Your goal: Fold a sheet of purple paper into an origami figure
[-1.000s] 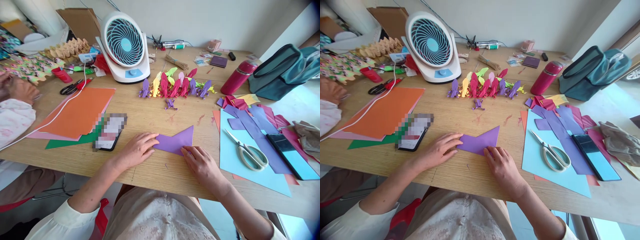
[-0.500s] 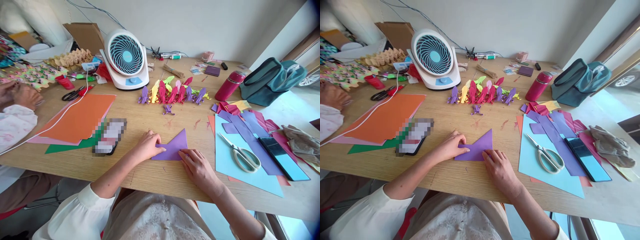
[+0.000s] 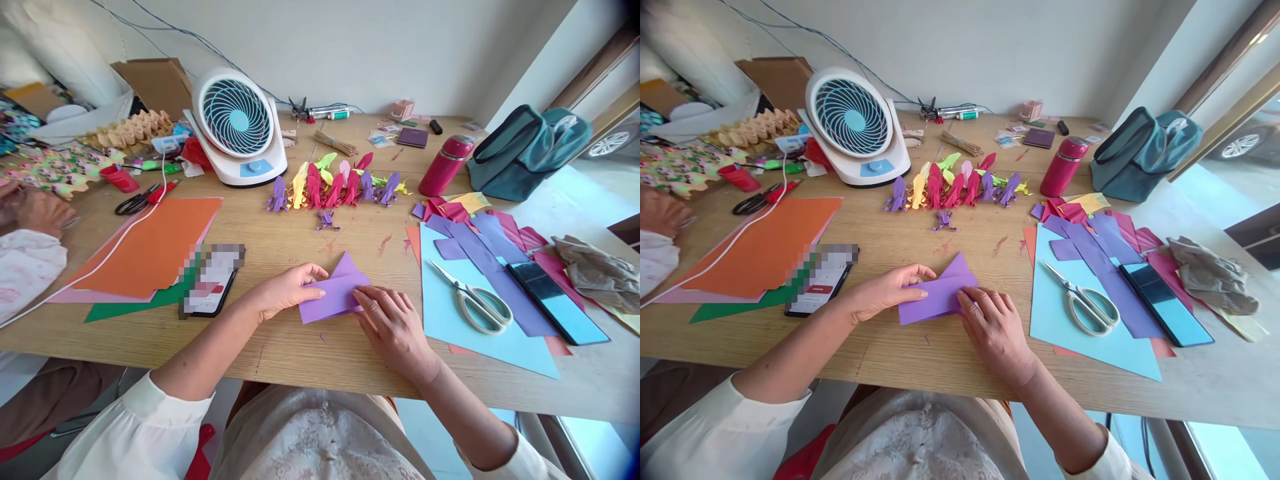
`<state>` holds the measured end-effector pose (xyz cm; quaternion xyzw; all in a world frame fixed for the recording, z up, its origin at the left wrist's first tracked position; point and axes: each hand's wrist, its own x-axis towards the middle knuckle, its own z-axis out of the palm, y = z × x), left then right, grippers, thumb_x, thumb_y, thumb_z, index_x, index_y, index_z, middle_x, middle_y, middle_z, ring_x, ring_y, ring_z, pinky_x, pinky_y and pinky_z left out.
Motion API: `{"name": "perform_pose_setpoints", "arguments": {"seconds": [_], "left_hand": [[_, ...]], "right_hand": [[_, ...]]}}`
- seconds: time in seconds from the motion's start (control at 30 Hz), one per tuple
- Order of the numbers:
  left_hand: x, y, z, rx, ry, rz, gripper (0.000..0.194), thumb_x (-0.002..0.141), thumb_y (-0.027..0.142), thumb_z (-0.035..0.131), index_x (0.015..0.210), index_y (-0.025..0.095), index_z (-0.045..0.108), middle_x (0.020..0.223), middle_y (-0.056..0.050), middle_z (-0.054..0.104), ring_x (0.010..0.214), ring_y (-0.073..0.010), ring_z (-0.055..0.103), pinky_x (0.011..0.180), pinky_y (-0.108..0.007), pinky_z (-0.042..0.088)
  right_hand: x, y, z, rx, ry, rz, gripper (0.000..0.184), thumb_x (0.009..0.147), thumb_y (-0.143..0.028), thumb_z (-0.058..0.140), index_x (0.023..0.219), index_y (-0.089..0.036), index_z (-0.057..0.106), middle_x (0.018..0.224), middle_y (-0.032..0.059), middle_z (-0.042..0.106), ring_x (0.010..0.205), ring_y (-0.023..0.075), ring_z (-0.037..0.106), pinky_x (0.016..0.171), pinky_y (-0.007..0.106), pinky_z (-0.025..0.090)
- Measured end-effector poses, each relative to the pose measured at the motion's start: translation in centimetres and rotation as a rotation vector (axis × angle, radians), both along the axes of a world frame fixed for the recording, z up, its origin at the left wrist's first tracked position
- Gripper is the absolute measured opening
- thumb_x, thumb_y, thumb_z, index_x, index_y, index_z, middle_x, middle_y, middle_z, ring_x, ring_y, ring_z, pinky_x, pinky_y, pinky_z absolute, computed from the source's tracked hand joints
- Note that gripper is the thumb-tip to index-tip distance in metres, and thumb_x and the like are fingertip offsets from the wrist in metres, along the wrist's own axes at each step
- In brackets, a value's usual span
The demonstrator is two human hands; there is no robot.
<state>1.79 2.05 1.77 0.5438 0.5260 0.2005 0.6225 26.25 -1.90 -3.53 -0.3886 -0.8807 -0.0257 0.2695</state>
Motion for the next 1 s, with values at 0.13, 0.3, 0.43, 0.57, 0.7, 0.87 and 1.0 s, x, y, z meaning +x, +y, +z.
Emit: {"name": "perform_pose_setpoints", "arguments": {"seconds": [0.13, 0.3, 0.43, 0.57, 0.7, 0.87, 1.0], "left_hand": [[0.2, -0.2, 1.1, -0.127, -0.164, 0.05, 0.052, 0.076, 0.035, 0.073, 0.122, 0.019, 0.053, 0.107, -0.005, 0.066, 0.088, -0.0175, 0.064, 0.079, -0.03, 0.046], [-0.2, -1.2, 2.9, 0.226, -0.056, 0.166, 0.044, 0.09, 0.049, 0.057, 0.124, 0.02, 0.057, 0.108, -0.007, 0.066, 0.099, -0.0209, 0.062, 0.087, -0.032, 0.046], [-1.3, -3.2, 5.9, 0.724, -0.047, 0.201, 0.042, 0.099, 0.051, 0.04, 0.115, 0.023, 0.067, 0.125, -0.009, 0.063, 0.12, -0.0254, 0.054, 0.101, -0.034, 0.041], [-1.5, -5.0, 8.2, 0.829, 0.098, 0.064, 0.042, 0.09, 0.053, 0.058, 0.121, 0.025, 0.064, 0.12, -0.007, 0.064, 0.114, -0.0258, 0.056, 0.097, -0.032, 0.042], [-0.9, -4.8, 8.3, 0.894, 0.309, 0.173, 0.014, 0.085, 0.034, 0.069, 0.092, 0.022, 0.066, 0.085, 0.0, 0.06, 0.082, -0.0165, 0.056, 0.076, -0.025, 0.043], [-1.0, -3.1, 7.2, 0.648, 0.277, 0.126, 0.012, 0.083, 0.033, 0.068, 0.083, 0.021, 0.065, 0.077, 0.002, 0.061, 0.071, -0.0132, 0.055, 0.064, -0.021, 0.043], [-1.2, -1.9, 6.5, 0.465, 0.18, 0.065, 0.015, 0.083, 0.033, 0.067, 0.084, 0.019, 0.069, 0.074, 0.001, 0.063, 0.065, -0.0131, 0.055, 0.059, -0.021, 0.044]], "right_hand": [[-0.2, 0.4, 0.6, 0.046, 0.079, -0.028, 0.031, 0.094, -0.012, 0.056, 0.124, -0.018, 0.058, 0.116, 0.0106, 0.07, 0.1, 0.0236, 0.061, 0.083, 0.038, 0.044], [-0.8, -0.1, 2.5, 0.057, 0.306, 0.023, 0.028, 0.091, -0.006, 0.057, 0.114, -0.021, 0.063, 0.102, 0.0072, 0.072, 0.086, 0.0194, 0.063, 0.076, 0.034, 0.044], [-2.4, -1.1, 4.8, -0.195, 0.656, 0.061, 0.019, 0.092, -0.008, 0.055, 0.102, -0.02, 0.065, 0.085, 0.0044, 0.067, 0.075, 0.0155, 0.059, 0.066, 0.028, 0.044], [-4.2, -2.1, 6.0, -0.462, 0.814, 0.095, 0.016, 0.093, -0.015, 0.055, 0.079, -0.02, 0.062, 0.067, -0.0016, 0.056, 0.062, 0.0115, 0.05, 0.058, 0.024, 0.039], [-5.2, -2.7, 5.3, -0.659, 0.836, 0.078, 0.019, 0.092, -0.02, 0.055, 0.075, -0.019, 0.061, 0.066, -0.0024, 0.056, 0.061, 0.0107, 0.049, 0.059, 0.022, 0.039], [-5.3, -2.7, 3.7, -0.801, 0.792, 0.077, 0.017, 0.092, -0.022, 0.054, 0.077, -0.019, 0.063, 0.07, -0.0014, 0.06, 0.064, 0.0112, 0.051, 0.061, 0.022, 0.04], [-5.3, -2.5, 2.9, -0.84, 0.787, 0.068, 0.019, 0.092, -0.023, 0.054, 0.076, -0.019, 0.063, 0.07, -0.0017, 0.058, 0.064, 0.0113, 0.049, 0.061, 0.022, 0.039]]}}
